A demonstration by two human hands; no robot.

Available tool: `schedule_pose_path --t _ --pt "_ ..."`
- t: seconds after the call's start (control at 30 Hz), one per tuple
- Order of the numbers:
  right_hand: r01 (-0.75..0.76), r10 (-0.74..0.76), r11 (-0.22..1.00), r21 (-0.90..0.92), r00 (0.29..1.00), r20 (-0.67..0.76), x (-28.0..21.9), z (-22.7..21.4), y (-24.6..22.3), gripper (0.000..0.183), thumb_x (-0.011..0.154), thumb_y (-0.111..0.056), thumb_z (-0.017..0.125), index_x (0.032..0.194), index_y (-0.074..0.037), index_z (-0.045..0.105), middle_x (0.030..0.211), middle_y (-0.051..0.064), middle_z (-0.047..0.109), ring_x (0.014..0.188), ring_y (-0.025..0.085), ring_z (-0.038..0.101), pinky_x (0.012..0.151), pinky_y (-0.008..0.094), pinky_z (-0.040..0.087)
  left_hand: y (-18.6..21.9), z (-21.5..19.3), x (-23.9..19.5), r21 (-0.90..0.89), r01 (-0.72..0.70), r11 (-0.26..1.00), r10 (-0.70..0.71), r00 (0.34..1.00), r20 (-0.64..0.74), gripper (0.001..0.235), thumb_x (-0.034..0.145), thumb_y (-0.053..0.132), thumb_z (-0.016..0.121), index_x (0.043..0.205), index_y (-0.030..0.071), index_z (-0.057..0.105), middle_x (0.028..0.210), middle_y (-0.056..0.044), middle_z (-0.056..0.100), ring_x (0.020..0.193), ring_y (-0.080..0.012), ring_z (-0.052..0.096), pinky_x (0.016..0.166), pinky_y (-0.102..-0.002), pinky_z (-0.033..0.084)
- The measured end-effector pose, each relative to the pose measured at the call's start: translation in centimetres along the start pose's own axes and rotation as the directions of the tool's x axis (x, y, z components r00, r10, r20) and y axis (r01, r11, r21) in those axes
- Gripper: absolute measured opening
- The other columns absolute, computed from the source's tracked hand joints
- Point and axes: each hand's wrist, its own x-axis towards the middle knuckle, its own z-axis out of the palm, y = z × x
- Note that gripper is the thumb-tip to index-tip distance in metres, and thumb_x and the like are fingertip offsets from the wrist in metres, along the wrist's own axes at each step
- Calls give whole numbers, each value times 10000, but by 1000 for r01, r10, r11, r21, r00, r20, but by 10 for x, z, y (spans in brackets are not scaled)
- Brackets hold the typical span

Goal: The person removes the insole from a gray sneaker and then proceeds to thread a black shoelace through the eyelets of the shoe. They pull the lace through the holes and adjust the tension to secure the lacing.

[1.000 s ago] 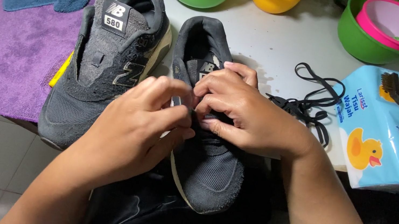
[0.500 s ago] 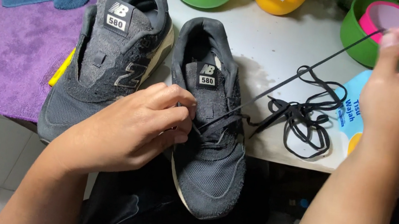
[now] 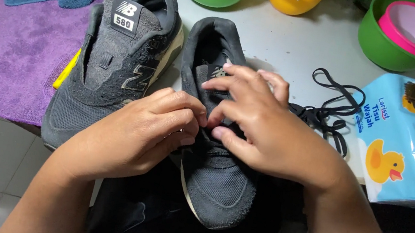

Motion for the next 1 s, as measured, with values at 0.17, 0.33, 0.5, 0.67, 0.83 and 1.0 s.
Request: schedule_pose_path --t 0.17,0.33,0.5,0.67,0.83,1.0 --pt "-63 62 997 33 997 43 5 -5 6 18 905 -215 640 888 -209 643 1403 69 567 1493 328 303 1147 548 103 0 9 -4 -108 65 992 -74 994 -81 103 1012 1 493 932 0 558 1172 -174 488 1095 -278 578 915 -344 515" --pt "-35 34 999 18 998 54 3 -6 13 76 938 -212 616 868 -188 630 1325 71 599 1454 334 361 1107 532 163 3 12 -6 -134 186 973 -196 979 -62 94 1034 83 503 955 34 514 941 -101 566 837 -245 553 758 -340 463" --pt "70 -69 997 41 997 -31 2 -9 11 42 962 -144 551 924 -148 568 1223 55 607 1348 288 485 1086 468 226 3 9 -1 35 140 990 -135 984 -112 88 1008 87 527 936 48 557 884 -107 540 776 -301 487 718 -398 392" --pt "28 -31 999 -24 991 -131 -3 -11 7 76 974 -175 478 933 -151 537 1160 14 613 1364 289 501 1074 494 217 -1 8 3 177 9 984 2 998 -63 89 1027 111 511 974 54 556 1277 -122 609 817 -310 511 782 -418 416" --pt "-173 -13 932 -319 862 -507 -52 -42 83 38 1047 10 574 1081 -2 585 1250 197 647 1228 405 566 1113 486 300 0 1 1 67 28 997 -27 1000 -11 133 1035 115 464 953 64 555 1196 -129 587 908 -294 548 819 -405 436" --pt "-565 32 513 -646 765 -644 -73 -42 106 101 1111 4 695 1186 57 655 1303 265 615 1206 442 545 961 515 370 -1 2 0 51 41 998 -41 999 -15 155 1025 115 440 941 69 562 1190 -140 568 925 -294 528 828 -408 415"
